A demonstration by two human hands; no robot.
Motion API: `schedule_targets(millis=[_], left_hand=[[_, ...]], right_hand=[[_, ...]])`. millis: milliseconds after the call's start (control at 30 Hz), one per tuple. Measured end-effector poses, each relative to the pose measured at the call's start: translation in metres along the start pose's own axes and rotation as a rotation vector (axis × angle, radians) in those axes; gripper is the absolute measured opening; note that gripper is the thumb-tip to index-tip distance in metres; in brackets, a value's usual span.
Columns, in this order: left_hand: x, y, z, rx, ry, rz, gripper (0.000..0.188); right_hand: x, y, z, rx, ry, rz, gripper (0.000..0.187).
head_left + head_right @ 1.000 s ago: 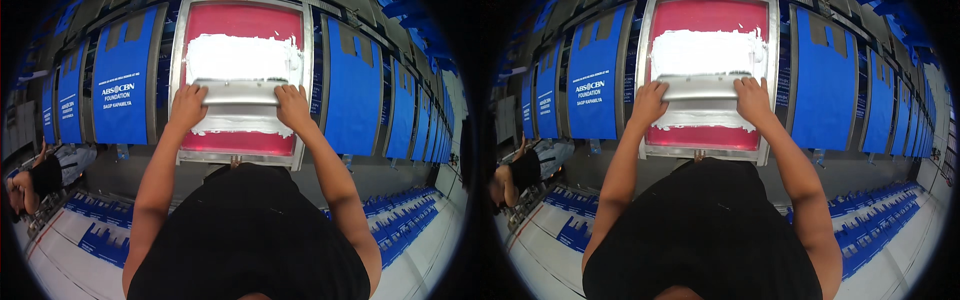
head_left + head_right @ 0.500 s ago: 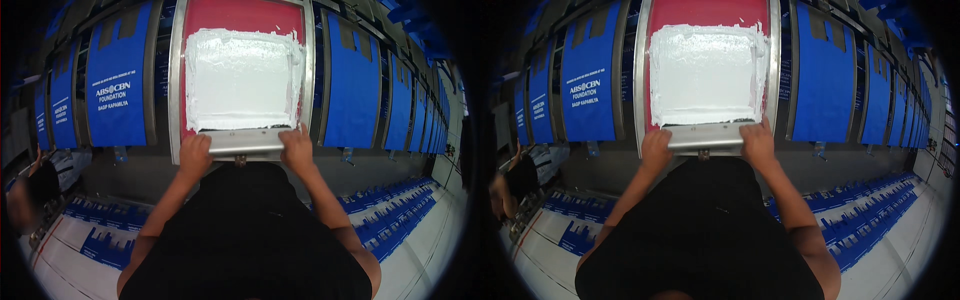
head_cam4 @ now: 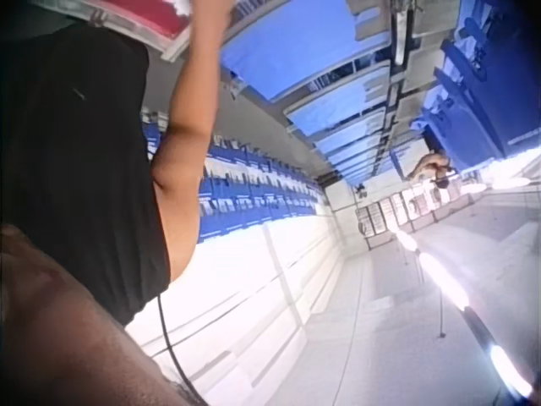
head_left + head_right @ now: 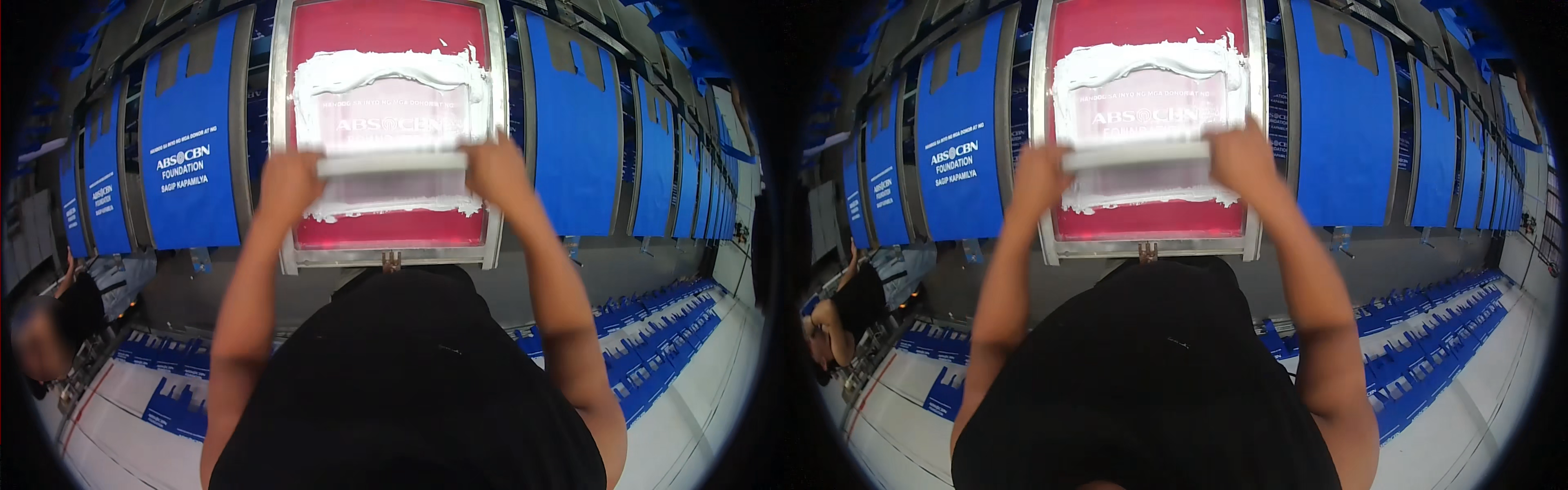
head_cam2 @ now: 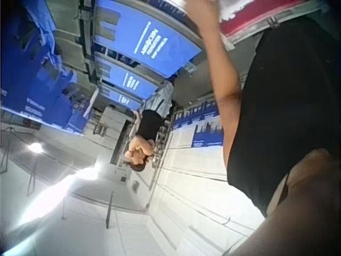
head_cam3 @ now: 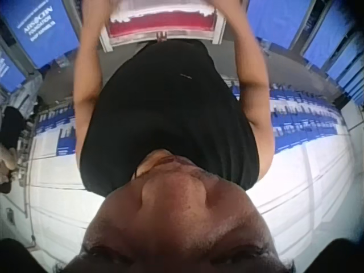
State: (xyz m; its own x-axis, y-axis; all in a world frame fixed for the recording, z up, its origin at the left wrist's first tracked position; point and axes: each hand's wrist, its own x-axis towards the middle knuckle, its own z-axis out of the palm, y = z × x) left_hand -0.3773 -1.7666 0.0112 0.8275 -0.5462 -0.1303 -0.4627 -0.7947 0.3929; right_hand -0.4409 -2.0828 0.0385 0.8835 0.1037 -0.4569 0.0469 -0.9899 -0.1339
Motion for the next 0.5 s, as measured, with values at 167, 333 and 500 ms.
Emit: schedule_targets(millis=[167,333,500], left_hand=[[-0.083,0.022,0.056,-0.023,0.151,0.118,0.046],[0.083,-0.020,0.012,0.098,0.129,0.048,0.025],[0.090,-0.027,0.009,0.056,0.106,-0.040,0.025]], right_hand=[[-0.073,-0.017,0.094,0.171,0.359,-0.050,0.041],[0.076,0.030,0.023,-0.054,0.229,0.037,0.037],[0.090,0.033,0.000,-0.024,0.176,-0.012,0.043]])
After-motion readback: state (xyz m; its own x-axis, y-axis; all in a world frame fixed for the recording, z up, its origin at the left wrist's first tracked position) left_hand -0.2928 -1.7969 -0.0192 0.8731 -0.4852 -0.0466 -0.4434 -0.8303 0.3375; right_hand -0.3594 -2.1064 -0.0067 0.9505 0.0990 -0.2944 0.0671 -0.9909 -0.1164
